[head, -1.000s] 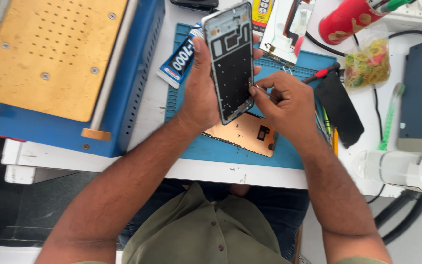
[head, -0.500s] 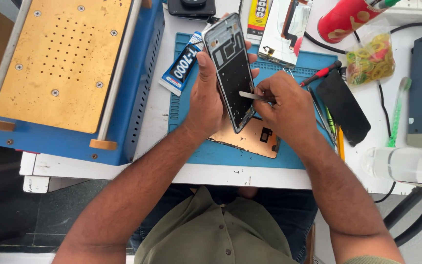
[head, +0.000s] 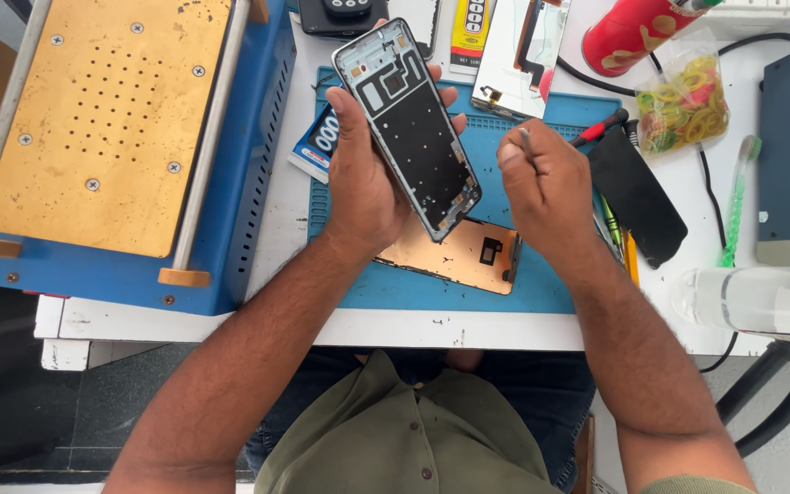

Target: The person uses tweezers to remove small components and adhesive residue from the interior of a disassembled smartphone. They repeatedly probe and lift parts along the frame and screen area, then place the phone down and pick up a copper-colored back cover.

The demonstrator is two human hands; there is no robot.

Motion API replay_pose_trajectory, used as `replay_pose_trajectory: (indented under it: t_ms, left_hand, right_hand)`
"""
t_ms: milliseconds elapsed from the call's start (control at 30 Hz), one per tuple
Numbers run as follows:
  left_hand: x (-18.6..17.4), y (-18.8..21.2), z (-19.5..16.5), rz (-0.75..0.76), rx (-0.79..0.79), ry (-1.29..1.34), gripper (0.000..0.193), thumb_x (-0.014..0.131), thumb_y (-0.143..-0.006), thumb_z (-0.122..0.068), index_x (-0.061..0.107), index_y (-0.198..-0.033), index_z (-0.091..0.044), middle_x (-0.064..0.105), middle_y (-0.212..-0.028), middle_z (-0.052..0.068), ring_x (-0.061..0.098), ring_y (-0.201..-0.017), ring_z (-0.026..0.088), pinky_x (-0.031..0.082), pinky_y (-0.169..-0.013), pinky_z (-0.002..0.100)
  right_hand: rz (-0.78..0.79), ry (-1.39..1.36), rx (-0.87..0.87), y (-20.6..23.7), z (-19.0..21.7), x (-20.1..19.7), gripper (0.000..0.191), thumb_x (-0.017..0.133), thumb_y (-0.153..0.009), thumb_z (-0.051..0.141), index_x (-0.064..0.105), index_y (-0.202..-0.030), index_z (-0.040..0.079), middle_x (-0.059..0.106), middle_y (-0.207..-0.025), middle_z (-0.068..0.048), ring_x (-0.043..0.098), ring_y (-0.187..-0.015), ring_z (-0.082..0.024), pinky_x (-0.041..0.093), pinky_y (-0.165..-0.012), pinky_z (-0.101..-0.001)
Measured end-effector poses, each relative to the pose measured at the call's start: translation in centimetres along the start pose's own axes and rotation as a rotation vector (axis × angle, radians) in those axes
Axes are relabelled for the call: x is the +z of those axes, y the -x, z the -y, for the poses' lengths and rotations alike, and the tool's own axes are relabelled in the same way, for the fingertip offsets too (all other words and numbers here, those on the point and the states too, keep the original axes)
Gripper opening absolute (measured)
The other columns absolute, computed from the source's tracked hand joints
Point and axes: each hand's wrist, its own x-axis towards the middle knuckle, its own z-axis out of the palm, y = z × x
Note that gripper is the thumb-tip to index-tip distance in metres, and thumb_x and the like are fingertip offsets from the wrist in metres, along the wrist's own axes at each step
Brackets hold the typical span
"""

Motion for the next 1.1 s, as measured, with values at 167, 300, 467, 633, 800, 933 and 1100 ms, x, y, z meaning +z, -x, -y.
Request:
replay_pose_trajectory:
  t_ms: [167,300,467,633,800,933,1100]
  left_hand:
    - [-0.2,0.2,-0.2,0.024,-0.015,-0.009,0.089,0.029,-0.101,-0.074,0.047,-0.15,-0.002,0.062,-0.129,0.02,0.067,-0.12,0.025,0.064,-0.098,0.038]
    - [-0.4,0.4,-0.1,0.066,0.017,-0.085,0.096,0.029,-0.101,-0.081,0.051,-0.143,0.003,0.065,-0.121,0.022,0.069,-0.115,0.025,0.065,-0.096,0.038]
    - [0.0,0.2,-0.3,0.048,-0.008,-0.13,0.096,0.032,-0.097,-0.081,0.051,-0.143,0.002,0.063,-0.129,0.02,0.067,-0.122,0.025,0.065,-0.1,0.039]
    - [1.0,-0.1,-0.4,0.043,-0.137,-0.17,0.1,0.029,-0.092,-0.086,0.051,-0.139,0.0,0.063,-0.128,0.021,0.067,-0.119,0.029,0.064,-0.097,0.042]
    - [1.2,0.5,0.2,0.038,-0.141,-0.25,0.1,0.027,-0.092,-0.084,0.053,-0.137,0.002,0.062,-0.127,0.02,0.066,-0.126,0.028,0.063,-0.106,0.043]
    - [1.0,0.6,0.4,0.053,-0.138,-0.31,0.099,0.025,-0.092,-0.085,0.053,-0.135,0.001,0.062,-0.126,0.019,0.065,-0.126,0.028,0.061,-0.109,0.042]
    - [1.0,0.6,1.2,0.095,-0.086,-0.484,0.097,0.022,-0.095,-0.086,0.05,-0.136,-0.002,0.06,-0.122,0.015,0.063,-0.121,0.022,0.059,-0.109,0.038]
  right_hand:
    - [0.099,0.021,0.019,-0.1,0.9,-0.2,0.007,0.067,-0.101,0.009,0.07,-0.103,0.003,0.066,-0.081,-0.001,0.056,-0.06,-0.005,0.043,-0.053,-0.0236]
    - [0.215,-0.081,0.136,0.1,1.3,-0.1,0.026,0.077,-0.094,0.013,0.073,-0.118,0.005,0.075,-0.084,0.002,0.065,-0.07,0.001,0.05,-0.06,-0.0168]
    - [0.193,-0.231,0.207,0.1,1.0,0.1,0.018,0.074,-0.097,0.008,0.076,-0.114,0.003,0.073,-0.085,0.002,0.059,-0.071,0.001,0.046,-0.061,-0.0173]
    - [0.011,-0.138,0.158,0.1,1.1,1.0,0.014,0.073,-0.099,0.007,0.077,-0.112,0.003,0.073,-0.084,0.002,0.061,-0.072,0.001,0.048,-0.062,-0.0175]
    - [-0.039,0.113,0.073,0.5,1.3,1.8,0.009,0.074,-0.094,0.006,0.075,-0.102,0.002,0.072,-0.077,-0.003,0.062,-0.062,-0.005,0.048,-0.055,-0.0222]
    - [-0.041,0.247,-0.082,0.3,0.8,1.8,0.007,0.075,-0.09,0.004,0.068,-0.093,0.003,0.07,-0.081,-0.008,0.067,-0.067,-0.016,0.052,-0.06,-0.0299]
    - [0.02,0.339,-0.149,-0.1,0.0,1.8,0.019,0.08,-0.083,0.007,0.062,-0.09,0.005,0.067,-0.084,-0.009,0.069,-0.069,-0.024,0.055,-0.061,-0.0361]
